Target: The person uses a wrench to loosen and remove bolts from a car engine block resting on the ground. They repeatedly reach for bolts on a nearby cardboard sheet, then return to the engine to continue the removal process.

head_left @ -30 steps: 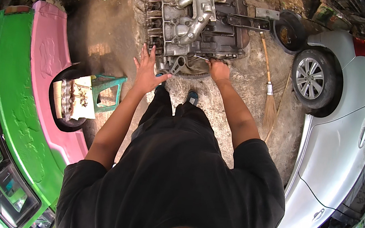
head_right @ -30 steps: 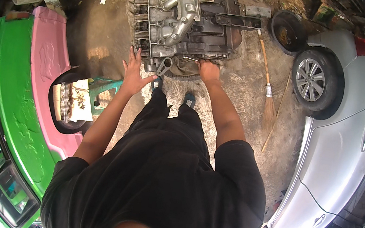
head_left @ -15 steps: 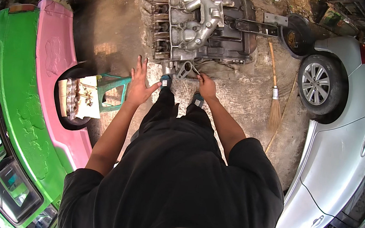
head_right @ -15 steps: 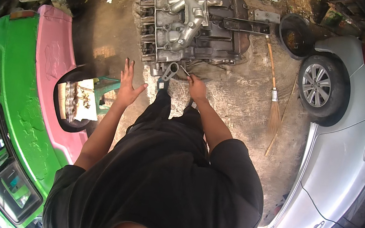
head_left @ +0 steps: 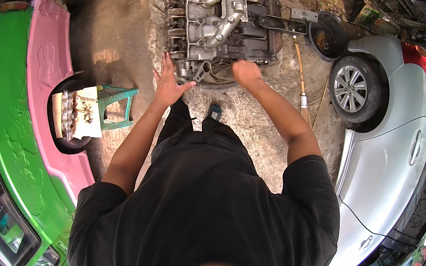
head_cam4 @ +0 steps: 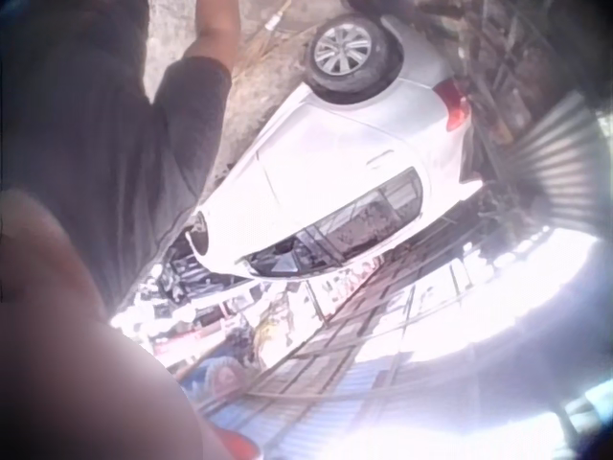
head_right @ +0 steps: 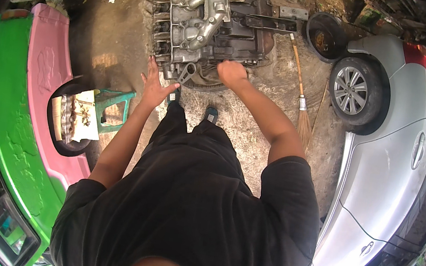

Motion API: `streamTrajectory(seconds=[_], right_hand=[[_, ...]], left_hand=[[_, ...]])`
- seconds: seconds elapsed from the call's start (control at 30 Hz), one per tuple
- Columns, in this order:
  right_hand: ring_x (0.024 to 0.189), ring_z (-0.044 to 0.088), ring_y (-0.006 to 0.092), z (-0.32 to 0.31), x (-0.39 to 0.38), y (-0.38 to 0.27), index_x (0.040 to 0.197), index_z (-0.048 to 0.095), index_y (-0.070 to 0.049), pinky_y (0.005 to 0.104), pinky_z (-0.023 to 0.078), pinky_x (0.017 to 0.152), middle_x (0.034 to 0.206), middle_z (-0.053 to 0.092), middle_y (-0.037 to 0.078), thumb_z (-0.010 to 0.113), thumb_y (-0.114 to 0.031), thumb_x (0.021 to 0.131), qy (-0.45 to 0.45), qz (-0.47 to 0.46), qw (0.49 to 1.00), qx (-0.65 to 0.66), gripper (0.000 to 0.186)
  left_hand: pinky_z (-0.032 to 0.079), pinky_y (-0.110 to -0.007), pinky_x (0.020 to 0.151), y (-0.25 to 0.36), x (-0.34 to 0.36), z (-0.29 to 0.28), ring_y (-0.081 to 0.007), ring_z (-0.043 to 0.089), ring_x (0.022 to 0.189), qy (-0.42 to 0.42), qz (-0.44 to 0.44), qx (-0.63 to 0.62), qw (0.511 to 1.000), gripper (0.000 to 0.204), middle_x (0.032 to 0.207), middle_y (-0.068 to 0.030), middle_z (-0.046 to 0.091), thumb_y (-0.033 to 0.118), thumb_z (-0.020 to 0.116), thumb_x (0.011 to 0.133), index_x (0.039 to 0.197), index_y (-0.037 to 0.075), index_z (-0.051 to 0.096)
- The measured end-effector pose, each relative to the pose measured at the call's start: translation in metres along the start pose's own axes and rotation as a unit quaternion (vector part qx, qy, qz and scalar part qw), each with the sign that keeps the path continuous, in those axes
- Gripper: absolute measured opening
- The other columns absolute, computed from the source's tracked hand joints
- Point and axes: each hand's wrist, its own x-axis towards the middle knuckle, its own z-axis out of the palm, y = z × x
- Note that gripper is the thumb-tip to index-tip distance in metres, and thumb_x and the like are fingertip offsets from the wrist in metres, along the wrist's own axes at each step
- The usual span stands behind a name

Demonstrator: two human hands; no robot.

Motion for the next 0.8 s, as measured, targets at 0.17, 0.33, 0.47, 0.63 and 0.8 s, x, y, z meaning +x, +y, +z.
streamTrajectory(seconds=[0.17, 0.33, 0.47, 0.63, 0.8], right_hand=[[0.090, 0.071, 0.0334, 0.005, 0.001, -0.009, 0.088, 0.073, -0.003, 0.0414, 0.059, 0.074, 0.100, 0.070, 0.018, 0.056, -0.010, 0.083, 0.041, 0.000, 0.999, -0.015, 0.019], [0.088, 0.071, 0.0331, 0.030, 0.003, 0.001, 0.096, 0.071, -0.004, 0.0413, 0.058, 0.073, 0.095, 0.071, 0.017, 0.056, -0.015, 0.088, 0.079, 0.028, 0.996, 0.004, 0.021], [0.086, 0.069, 0.0372, 0.067, 0.001, 0.016, 0.098, 0.070, -0.008, 0.0471, 0.055, 0.075, 0.096, 0.070, 0.019, 0.052, -0.034, 0.097, 0.090, 0.143, 0.980, 0.107, 0.031], [0.090, 0.066, 0.0411, 0.136, 0.025, -0.011, 0.107, 0.069, -0.011, 0.0508, 0.052, 0.078, 0.093, 0.070, 0.020, 0.046, -0.048, 0.101, 0.072, 0.246, 0.912, 0.320, 0.044], [0.092, 0.064, 0.0414, 0.175, 0.046, -0.077, 0.109, 0.068, -0.007, 0.0514, 0.049, 0.078, 0.096, 0.069, 0.021, 0.043, -0.048, 0.102, 0.109, 0.303, 0.776, 0.543, 0.048]], left_hand=[[0.004, -0.068, 0.114, 0.006, -0.001, 0.002, -0.0357, 0.007, 0.152, 0.011, -0.011, -0.007, 1.000, 0.135, 0.163, -0.0243, 0.003, 0.066, 0.076, 0.068, 0.155, -0.001, -0.002], [0.005, -0.069, 0.113, 0.016, 0.000, 0.006, -0.0363, 0.007, 0.152, 0.022, -0.029, -0.021, 0.999, 0.133, 0.164, -0.0216, 0.002, 0.052, 0.080, 0.070, 0.156, 0.003, -0.009], [0.006, -0.069, 0.113, 0.021, 0.002, 0.004, -0.0362, 0.008, 0.151, 0.005, -0.049, -0.012, 0.999, 0.133, 0.163, -0.0237, 0.000, 0.054, 0.078, 0.069, 0.155, 0.000, -0.008], [0.005, -0.070, 0.113, 0.024, 0.002, -0.001, -0.0357, 0.009, 0.151, -0.022, -0.067, 0.005, 0.997, 0.133, 0.163, -0.0230, -0.002, 0.051, 0.077, 0.069, 0.154, 0.000, -0.010], [0.005, -0.070, 0.113, 0.027, 0.003, -0.004, -0.0338, 0.004, 0.152, -0.039, -0.084, 0.010, 0.996, 0.133, 0.164, -0.0213, -0.001, 0.051, 0.077, 0.069, 0.154, 0.001, -0.011]])
